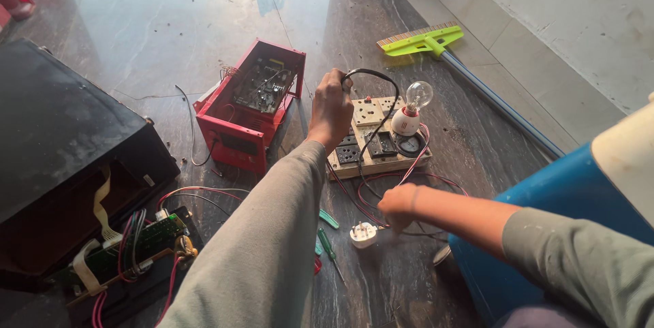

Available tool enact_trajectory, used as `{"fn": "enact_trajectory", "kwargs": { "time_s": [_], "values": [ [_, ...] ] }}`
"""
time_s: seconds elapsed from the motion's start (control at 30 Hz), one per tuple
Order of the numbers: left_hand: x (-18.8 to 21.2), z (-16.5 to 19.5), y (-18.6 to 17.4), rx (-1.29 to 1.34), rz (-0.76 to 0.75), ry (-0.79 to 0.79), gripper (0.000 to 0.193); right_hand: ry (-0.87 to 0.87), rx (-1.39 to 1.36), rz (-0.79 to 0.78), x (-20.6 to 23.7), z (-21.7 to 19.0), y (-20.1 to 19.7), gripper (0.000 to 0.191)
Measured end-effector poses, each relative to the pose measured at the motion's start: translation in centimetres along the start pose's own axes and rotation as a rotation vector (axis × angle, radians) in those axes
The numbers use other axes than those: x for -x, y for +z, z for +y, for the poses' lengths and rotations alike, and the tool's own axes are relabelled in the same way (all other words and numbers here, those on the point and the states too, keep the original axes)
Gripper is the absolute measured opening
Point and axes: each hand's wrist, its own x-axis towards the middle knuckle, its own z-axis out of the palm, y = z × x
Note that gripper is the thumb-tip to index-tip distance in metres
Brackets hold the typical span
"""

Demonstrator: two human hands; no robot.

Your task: The person sits on the floor and works on a disassembled microwave, connecting wires to a circuit board and a transformer. They then connect the setup to a test board with a light bulb and plug it into a wall socket to test the circuit.

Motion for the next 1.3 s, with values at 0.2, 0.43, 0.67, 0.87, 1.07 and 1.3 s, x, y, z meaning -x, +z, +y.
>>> {"fn": "enact_trajectory", "kwargs": {
  "time_s": [0.2,0.43,0.67,0.87,1.07,1.3],
  "values": [
    [-1.0,-1.1,0.5,-0.147,0.054,0.049,0.014,-0.333,-0.232,0.345,-0.4,-3.7,2.6,0.101],
    [0.6,0.4,0.9,0.101,-0.073,0.067,0.016,-0.294,-0.212,0.797,-2.5,-7.0,5.7,0.119],
    [-1.1,0.3,0.2,-0.039,-0.026,0.200,0.018,0.146,-0.182,0.420,-2.8,3.8,-2.4,0.055],
    [-1.5,-0.9,-1.0,-0.144,0.071,0.271,0.020,0.896,-0.950,0.828,2.2,18.7,-5.4,0.057],
    [-2.3,0.8,1.7,-0.067,0.131,0.085,0.036,1.456,-1.338,1.744,4.3,20.8,-0.3,0.047],
    [-10.5,3.8,3.0,-0.008,-0.203,0.223,0.031,1.269,-1.208,2.449,5.0,26.3,-10.7,0.054]
  ]
}}
